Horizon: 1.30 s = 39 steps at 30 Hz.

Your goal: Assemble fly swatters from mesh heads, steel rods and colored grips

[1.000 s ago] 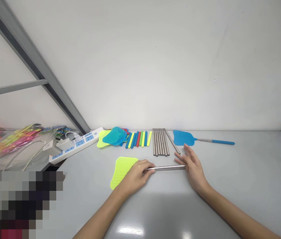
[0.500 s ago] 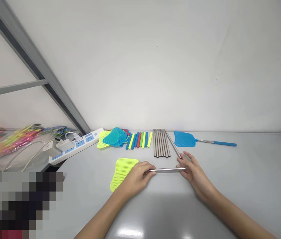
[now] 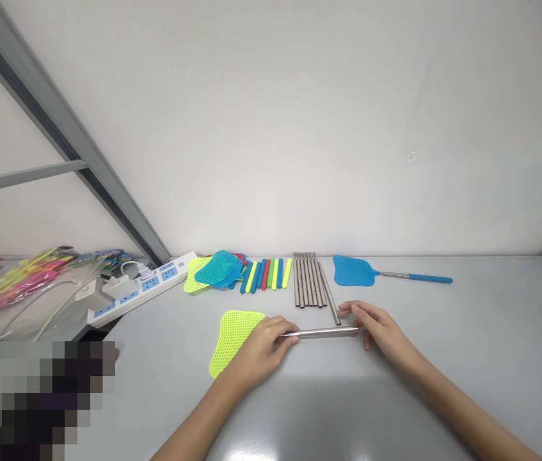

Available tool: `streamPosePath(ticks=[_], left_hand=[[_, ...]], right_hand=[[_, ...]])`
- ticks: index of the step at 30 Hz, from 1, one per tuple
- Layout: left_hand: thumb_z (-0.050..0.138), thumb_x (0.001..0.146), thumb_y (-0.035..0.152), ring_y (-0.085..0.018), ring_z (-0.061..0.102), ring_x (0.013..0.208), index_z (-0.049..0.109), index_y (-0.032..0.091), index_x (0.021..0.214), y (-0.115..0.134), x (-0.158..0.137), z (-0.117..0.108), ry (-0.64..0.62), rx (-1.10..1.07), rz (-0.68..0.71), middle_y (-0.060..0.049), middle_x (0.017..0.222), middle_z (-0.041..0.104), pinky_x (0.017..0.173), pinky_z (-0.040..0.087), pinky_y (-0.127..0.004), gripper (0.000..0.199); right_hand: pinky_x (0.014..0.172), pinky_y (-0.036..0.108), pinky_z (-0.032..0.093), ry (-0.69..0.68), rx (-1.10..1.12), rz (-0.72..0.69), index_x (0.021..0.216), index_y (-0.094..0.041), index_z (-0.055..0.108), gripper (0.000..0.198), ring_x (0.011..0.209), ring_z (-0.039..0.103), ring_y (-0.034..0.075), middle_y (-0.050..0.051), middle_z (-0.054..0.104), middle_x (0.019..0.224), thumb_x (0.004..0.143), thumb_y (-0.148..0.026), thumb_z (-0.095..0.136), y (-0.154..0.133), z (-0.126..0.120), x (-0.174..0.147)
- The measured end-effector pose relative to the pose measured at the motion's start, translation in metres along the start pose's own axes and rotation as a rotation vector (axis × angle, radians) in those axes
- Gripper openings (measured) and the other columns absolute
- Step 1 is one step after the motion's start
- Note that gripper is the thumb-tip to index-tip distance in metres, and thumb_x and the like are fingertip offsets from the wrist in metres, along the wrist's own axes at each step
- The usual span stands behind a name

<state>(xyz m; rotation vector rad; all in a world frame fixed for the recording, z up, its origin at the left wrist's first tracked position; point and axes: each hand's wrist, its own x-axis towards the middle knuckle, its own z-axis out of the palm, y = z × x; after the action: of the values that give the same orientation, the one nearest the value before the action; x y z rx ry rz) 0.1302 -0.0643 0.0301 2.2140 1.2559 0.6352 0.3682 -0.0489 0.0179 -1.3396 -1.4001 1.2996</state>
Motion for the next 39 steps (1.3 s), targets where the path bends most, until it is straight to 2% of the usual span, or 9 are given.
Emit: streamPosePath(ticks=[5,8,12,14,20,22,27,33,39], left_hand=[[0.037,0.084,0.03,-0.014,0.05,0.075,0.057,0.023,0.089,0.0,0.0,0.0,0.001,0.015,0.004,-0.001,0.081,0.058,0.072,0.037,-0.027,0.022],[0.038,0.084,0.031,-0.013,0.05,0.074,0.057,0.023,0.089,-0.001,0.0,0.0,0.005,0.015,0.007,0.0,0.081,0.058,0.071,0.037,-0.027,0.022],[0.037,0.084,0.032,-0.013,0.05,0.075,0.057,0.023,0.09,0.0,-0.001,-0.001,0.007,0.009,0.011,-0.001,0.082,0.058,0.071,0.037,-0.026,0.023],[0.036,0.084,0.032,-0.014,0.05,0.076,0.057,0.022,0.091,0.0,-0.001,-0.001,0.002,0.013,0.018,-0.001,0.083,0.058,0.071,0.037,-0.027,0.024],[0.037,0.084,0.031,-0.013,0.051,0.075,0.057,0.022,0.092,0.0,-0.001,-0.002,-0.011,0.025,0.041,-0.001,0.083,0.058,0.072,0.036,-0.027,0.023],[0.037,0.084,0.031,-0.013,0.051,0.076,0.057,0.022,0.092,0.0,-0.001,-0.001,-0.004,0.024,0.045,-0.001,0.083,0.058,0.072,0.037,-0.027,0.023],[0.038,0.084,0.031,-0.012,0.051,0.076,0.057,0.022,0.092,-0.001,-0.001,0.0,-0.003,0.026,0.049,-0.001,0.083,0.058,0.073,0.036,-0.026,0.023],[0.037,0.084,0.03,-0.013,0.051,0.075,0.057,0.022,0.092,0.0,-0.001,-0.001,0.014,0.037,0.06,-0.001,0.083,0.059,0.072,0.037,-0.027,0.023],[0.036,0.085,0.031,-0.014,0.05,0.075,0.058,0.021,0.091,0.0,-0.001,-0.001,0.014,0.034,0.054,-0.002,0.082,0.059,0.071,0.038,-0.028,0.025]], right_hand=[[0.037,0.021,0.035,-0.115,-0.042,-0.013,0.096,-0.02,0.06,0.036,0.056,0.049,0.013,0.007,0.061,0.093,0.077,-0.045,0.042,0.004,-0.002,0.005],[0.039,0.021,0.036,-0.176,0.036,0.03,0.097,-0.015,0.058,0.041,0.061,0.054,0.016,0.008,0.063,0.073,0.077,-0.047,0.041,0.007,-0.005,0.007],[0.038,0.021,0.036,-0.248,0.123,0.093,0.101,-0.011,0.056,0.046,0.044,0.05,0.013,0.003,0.055,0.047,0.078,-0.047,0.04,0.009,-0.009,0.009],[0.036,0.02,0.035,-0.223,0.148,0.085,0.103,-0.012,0.055,0.046,0.041,0.046,0.01,0.003,0.056,0.051,0.078,-0.047,0.04,0.008,-0.009,0.009],[0.033,0.018,0.035,-0.205,0.064,0.014,0.1,-0.016,0.055,0.041,0.053,0.048,0.01,0.009,0.059,0.088,0.077,-0.047,0.041,0.005,-0.007,0.008],[0.033,0.018,0.035,-0.195,0.036,0.011,0.099,-0.016,0.055,0.041,0.054,0.049,0.011,0.008,0.059,0.084,0.077,-0.047,0.041,0.007,-0.006,0.009],[0.033,0.02,0.035,-0.163,0.02,0.081,0.095,-0.014,0.055,0.042,0.036,0.042,0.008,-0.002,0.048,0.049,0.078,-0.048,0.038,0.013,-0.009,0.012],[0.034,0.019,0.038,-0.145,0.077,0.05,0.089,-0.015,0.054,0.036,0.047,0.049,0.01,0.0,0.047,0.062,0.075,-0.046,0.043,0.013,-0.008,0.013],[0.036,0.018,0.037,-0.202,-0.044,0.016,0.088,-0.014,0.056,0.036,0.048,0.046,0.01,-0.002,0.041,0.056,0.077,-0.045,0.039,0.018,-0.006,0.014]])
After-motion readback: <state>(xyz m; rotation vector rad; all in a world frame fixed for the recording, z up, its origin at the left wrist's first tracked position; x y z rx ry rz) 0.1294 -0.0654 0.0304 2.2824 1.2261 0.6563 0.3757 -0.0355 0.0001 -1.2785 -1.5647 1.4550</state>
